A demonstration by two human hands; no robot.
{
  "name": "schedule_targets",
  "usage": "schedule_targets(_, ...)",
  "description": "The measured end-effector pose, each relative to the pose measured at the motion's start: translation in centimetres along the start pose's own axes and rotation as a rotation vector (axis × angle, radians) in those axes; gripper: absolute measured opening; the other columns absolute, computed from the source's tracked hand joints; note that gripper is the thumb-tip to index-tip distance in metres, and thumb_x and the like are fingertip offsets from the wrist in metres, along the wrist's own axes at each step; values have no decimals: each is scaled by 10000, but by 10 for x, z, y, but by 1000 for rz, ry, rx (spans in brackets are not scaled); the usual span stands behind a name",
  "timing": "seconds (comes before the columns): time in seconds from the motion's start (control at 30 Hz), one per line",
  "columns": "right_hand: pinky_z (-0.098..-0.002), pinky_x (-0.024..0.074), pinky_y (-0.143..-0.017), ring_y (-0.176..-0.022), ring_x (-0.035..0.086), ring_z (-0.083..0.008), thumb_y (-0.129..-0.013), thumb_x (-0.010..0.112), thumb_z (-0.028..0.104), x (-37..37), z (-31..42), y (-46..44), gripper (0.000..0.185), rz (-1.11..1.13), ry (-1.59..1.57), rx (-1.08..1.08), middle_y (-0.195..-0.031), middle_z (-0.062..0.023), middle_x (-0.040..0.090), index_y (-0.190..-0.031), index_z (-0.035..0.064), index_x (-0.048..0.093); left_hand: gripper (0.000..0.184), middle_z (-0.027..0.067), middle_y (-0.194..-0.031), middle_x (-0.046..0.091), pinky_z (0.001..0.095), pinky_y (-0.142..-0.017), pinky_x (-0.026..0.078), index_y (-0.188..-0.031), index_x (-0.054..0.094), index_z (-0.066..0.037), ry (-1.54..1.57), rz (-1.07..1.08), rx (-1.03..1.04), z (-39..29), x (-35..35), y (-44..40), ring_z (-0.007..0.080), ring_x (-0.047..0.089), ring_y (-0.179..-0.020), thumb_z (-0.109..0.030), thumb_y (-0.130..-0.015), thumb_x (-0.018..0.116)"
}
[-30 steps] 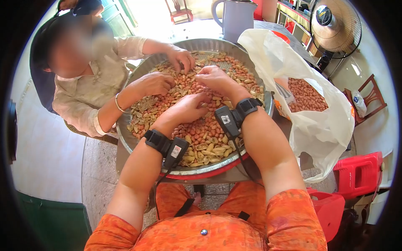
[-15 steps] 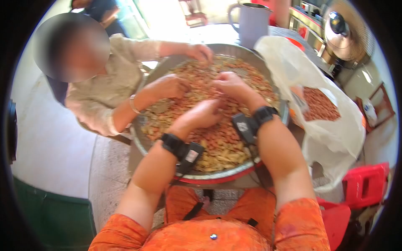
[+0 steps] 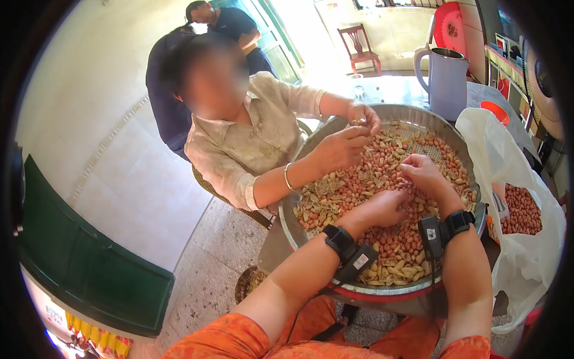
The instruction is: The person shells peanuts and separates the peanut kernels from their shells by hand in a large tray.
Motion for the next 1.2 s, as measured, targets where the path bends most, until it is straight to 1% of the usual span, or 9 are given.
schedule_targets(0.23, -228, 418, -585, -641, 497, -85, -762, 568, 157, -1, 2, 2, 170, -9, 33, 6, -710, -23, 550, -820, -3, 560, 218, 167, -697, 559, 384, -608, 432, -762, 522, -10, -71, 99, -41, -4, 0, 1, 322, 556, -695, -187, -645, 571)
schedule_targets(0.4, -285, 441, -624, -680, 552, -156, -750, 564, 172, 0, 4, 2, 195, -30, 211, -51, -739, -89, 587, -819, -10, 584, 192, 171, -793, 584, 366, -656, 445, -804, 550, -3, 43, 29, -29, 1, 1, 1, 301, 569, -752, -95, -636, 527)
schedule_targets(0.6, -320, 451, -639, -709, 573, -208, -741, 559, 165, 7, 14, 8, 201, -8, 398, -110, -758, -130, 590, -847, -4, 582, 275, 144, -821, 593, 334, -672, 448, -894, 558, -7, 98, 106, -12, 2, 6, 0, 257, 574, -763, -40, -631, 486)
schedule_targets(0.73, -361, 444, -731, -808, 574, -286, -738, 541, 197, 9, 20, 9, 202, -25, 466, -147, -827, -159, 598, -838, 30, 595, 246, 117, -799, 580, 304, -673, 440, -886, 550, 2, 198, 129, -124, -3, 2, 1, 191, 553, -750, -27, -649, 490)
schedule_targets(0.77, -368, 441, -737, -824, 572, -291, -740, 543, 196, 10, 20, 8, 200, -15, 466, -157, -835, -165, 598, -843, 32, 591, 238, 78, -800, 571, 283, -652, 435, -899, 539, 3, 221, 155, -146, 4, 5, 1, 146, 529, -748, -8, -668, 486)
schedule_targets(0.93, -388, 432, -736, -825, 559, -314, -748, 530, 211, 17, 12, 4, 199, 5, 472, -139, -840, -155, 593, -840, 39, 567, 270, 13, -866, 549, 240, -627, 419, -986, 502, -9, 421, 200, -230, 29, 16, 4, 89, 497, -741, 28, -719, 481)
schedule_targets(1.0, -393, 427, -750, -845, 556, -307, -747, 527, 210, 21, 16, 4, 201, 0, 575, -151, -849, -156, 587, -848, 40, 562, 256, 9, -874, 549, 217, -602, 413, -998, 498, -11, 565, 216, -426, 24, 14, 8, 73, 496, -723, 15, -744, 494)
schedule_targets(1.07, -394, 427, -756, -854, 553, -308, -748, 521, 207, 22, 20, 4, 200, 5, 575, -151, -860, -155, 585, -852, 40, 559, 218, 5, -818, 557, 201, -543, 406, -979, 511, -13, 648, 130, -382, 21, 13, 4, 62, 501, -657, -24, -762, 533)
schedule_targets(1.2, -397, 428, -773, -880, 546, -308, -751, 492, 187, 27, 25, 5, 193, 30, 617, -183, -900, -146, 581, -861, 40, 552, 168, 9, -692, 552, 206, -463, 395, -911, 536, -16, 583, 58, -484, 22, 6, 6, 66, 492, -538, -101, -774, 583)
Point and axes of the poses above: each hand's wrist, its own y-axis away from the middle knuckle, its own x-axis out of the palm, z = x × y, the point moved 7 cm from there along -y, towards the middle knuckle
